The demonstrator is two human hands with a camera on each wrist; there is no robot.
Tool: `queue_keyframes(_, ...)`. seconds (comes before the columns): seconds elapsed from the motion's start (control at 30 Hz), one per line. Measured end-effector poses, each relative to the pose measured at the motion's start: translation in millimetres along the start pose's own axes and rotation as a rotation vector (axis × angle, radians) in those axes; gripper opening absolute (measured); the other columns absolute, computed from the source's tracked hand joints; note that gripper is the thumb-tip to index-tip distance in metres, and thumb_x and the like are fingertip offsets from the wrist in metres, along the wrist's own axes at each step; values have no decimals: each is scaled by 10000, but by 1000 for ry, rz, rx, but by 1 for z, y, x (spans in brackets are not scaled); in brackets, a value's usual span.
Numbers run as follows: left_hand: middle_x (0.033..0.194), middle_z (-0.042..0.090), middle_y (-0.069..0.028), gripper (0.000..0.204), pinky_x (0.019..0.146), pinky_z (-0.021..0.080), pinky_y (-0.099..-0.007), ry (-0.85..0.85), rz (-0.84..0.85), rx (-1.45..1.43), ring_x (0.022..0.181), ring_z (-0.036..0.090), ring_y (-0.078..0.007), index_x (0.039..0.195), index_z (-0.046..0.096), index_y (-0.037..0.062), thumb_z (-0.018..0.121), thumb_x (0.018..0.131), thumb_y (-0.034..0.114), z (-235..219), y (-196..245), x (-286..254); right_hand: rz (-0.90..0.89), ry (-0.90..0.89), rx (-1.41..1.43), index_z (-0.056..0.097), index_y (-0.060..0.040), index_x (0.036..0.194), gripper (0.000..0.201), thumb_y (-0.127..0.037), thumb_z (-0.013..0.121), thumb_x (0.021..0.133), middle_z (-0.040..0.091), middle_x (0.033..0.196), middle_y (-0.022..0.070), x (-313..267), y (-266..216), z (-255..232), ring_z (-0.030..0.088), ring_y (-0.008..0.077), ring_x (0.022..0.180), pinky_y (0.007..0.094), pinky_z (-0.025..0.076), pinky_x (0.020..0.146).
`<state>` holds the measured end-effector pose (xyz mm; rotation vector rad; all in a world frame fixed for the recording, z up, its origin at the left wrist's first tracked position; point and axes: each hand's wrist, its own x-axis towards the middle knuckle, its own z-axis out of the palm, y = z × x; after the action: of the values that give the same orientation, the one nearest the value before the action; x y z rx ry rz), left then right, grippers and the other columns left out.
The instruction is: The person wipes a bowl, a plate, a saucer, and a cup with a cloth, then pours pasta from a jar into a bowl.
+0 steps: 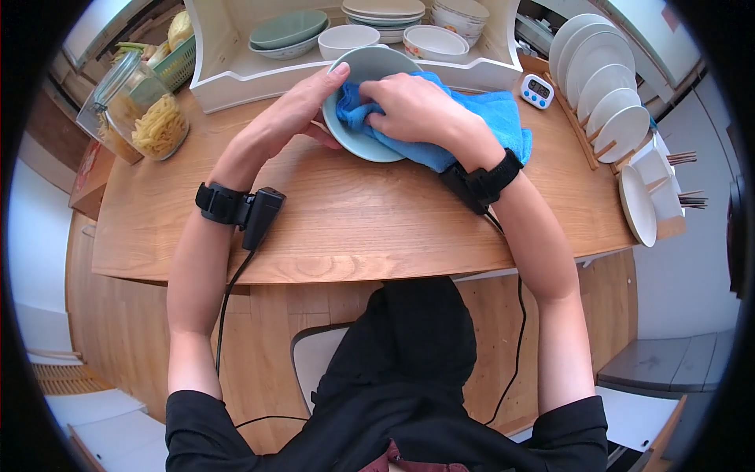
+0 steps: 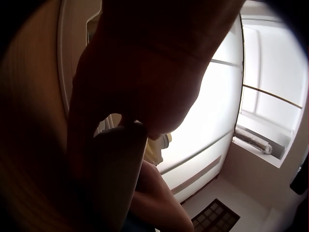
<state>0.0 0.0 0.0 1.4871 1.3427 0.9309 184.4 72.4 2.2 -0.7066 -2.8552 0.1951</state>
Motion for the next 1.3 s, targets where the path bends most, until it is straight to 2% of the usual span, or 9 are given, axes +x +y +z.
queue_keyframes(0.1, 1181, 566, -122, 777, 727, 598, -342, 0, 24, 58, 955, 643, -215, 1404, 394, 101, 364, 913, 702, -2, 2, -4, 199, 186, -47, 642, -24, 984, 226, -164, 556, 828, 657, 901, 244, 5, 1, 4, 634, 400, 879, 475, 506, 811)
queue_keyframes(0.23, 1171, 568, -127, 786, 733, 597, -336, 5, 63, 80, 931, 649, -226, 1416, 381, 115, 356, 907, 714, 2, 2, -4, 217, 372, -8, 675, -4, 932, 222, -124, 548, 795, 678, 894, 236, 11, 8, 10, 652, 412, 878, 489, 519, 812)
queue_keyframes(0.3, 1213, 557, -141, 806, 743, 603, -356, -5, 55, 52, 1037, 622, -215, 1404, 379, 48, 324, 927, 695, 3, 1, -4, 54, 485, 264, 637, 6, 995, 243, -145, 570, 817, 672, 950, 238, 13, 7, 12, 631, 430, 923, 475, 502, 835)
queue_keyframes(0.47, 1184, 572, -146, 808, 729, 606, -354, -1, 21, -28, 984, 646, -212, 1397, 384, 45, 300, 929, 698, -2, -6, 0, -102, 277, 423, 513, -21, 1099, 349, -270, 627, 882, 644, 1005, 201, 12, -1, 10, 646, 374, 857, 407, 507, 786)
queue_keyframes(0.57, 1161, 576, -154, 820, 708, 615, -356, 25, -22, -64, 937, 661, -228, 1392, 386, 51, 291, 919, 714, -4, -9, 2, -134, 65, 316, 532, -48, 1227, 510, -368, 651, 849, 648, 1016, 223, 6, 1, 7, 634, 362, 936, 420, 497, 818)
queue_keyframes(0.7, 1146, 578, -163, 835, 682, 623, -357, 45, -17, -24, 904, 665, -243, 1414, 364, 63, 302, 909, 725, -3, -10, 2, 7, -167, 191, 603, -67, 1210, 445, -303, 639, 836, 665, 963, 216, -1, -6, -7, 640, 367, 919, 427, 502, 828)
queue_keyframes(0.9, 1144, 571, -147, 869, 663, 619, -343, 35, 39, 38, 886, 658, -225, 1422, 355, 76, 334, 880, 755, 2, -3, -1, 275, 40, -135, 663, -34, 1048, 290, -164, 585, 801, 678, 913, 210, 1, 2, -4, 639, 384, 922, 451, 507, 824)
queue_keyframes(1.1, 1165, 558, -140, 820, 672, 617, -346, 12, 41, 25, 890, 655, -214, 1386, 399, 92, 328, 892, 742, 3, -2, -2, 89, 432, 170, 603, -6, 1082, 285, -140, 609, 830, 669, 936, 227, 12, 14, 13, 644, 377, 898, 434, 507, 799)
queue_keyframes(1.3, 1171, 563, -111, 753, 661, 615, -356, 35, 10, -31, 935, 649, -207, 1353, 438, 90, 313, 927, 698, -1, -7, 2, -105, 148, 384, 545, -34, 1163, 414, -263, 675, 843, 639, 996, 194, 11, 3, 10, 631, 322, 837, 395, 499, 755)
